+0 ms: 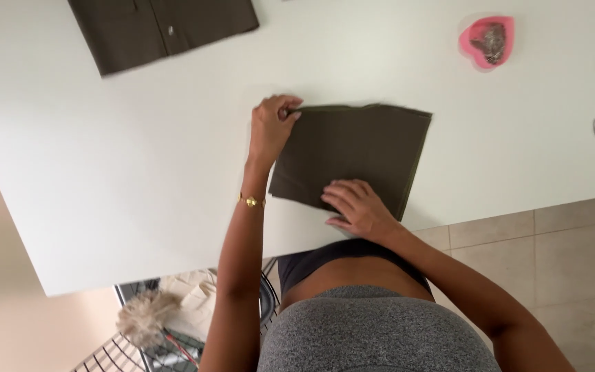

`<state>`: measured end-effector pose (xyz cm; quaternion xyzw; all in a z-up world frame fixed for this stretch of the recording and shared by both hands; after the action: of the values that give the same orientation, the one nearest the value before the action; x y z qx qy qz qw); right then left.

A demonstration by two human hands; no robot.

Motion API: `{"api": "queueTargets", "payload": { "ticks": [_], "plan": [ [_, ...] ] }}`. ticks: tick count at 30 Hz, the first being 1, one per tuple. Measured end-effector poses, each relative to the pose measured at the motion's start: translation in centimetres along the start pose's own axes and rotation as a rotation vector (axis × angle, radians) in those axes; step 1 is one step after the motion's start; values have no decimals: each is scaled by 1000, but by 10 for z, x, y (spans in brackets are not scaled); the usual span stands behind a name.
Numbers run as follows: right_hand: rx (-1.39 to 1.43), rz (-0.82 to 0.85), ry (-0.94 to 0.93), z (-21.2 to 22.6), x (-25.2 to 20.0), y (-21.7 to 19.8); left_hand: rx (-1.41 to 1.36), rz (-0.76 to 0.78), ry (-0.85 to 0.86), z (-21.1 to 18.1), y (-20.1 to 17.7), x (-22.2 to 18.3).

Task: Aligning fabric pieces and securing them with pins on a work table.

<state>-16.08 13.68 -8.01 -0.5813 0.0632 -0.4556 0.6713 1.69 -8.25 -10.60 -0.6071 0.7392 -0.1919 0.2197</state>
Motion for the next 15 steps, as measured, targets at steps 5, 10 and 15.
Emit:
{"api": "queueTargets", "payload": {
  "ticks": [5, 10, 15],
  "plan": [
    [9, -7, -18, 4, -5, -5, -19, 26, -35, -3, -4, 2],
    [-28, -52, -38, 8, 4, -18, -37, 60, -58, -6, -8, 6],
    [245, 109, 280, 10, 53, -40, -74, 179, -20, 4, -6, 29]
  ]
}}
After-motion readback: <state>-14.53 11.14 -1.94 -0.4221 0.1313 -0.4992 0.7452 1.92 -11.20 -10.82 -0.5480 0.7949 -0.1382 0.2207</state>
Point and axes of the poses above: each hand's wrist, its own x-axis towards the middle knuckle, its own y-axis out of the palm, z = x × y, the point moved 5 cm from there along x, towards the middle knuckle, and after that the axes turned 7 degrees about -y, right-handed, at the moved point
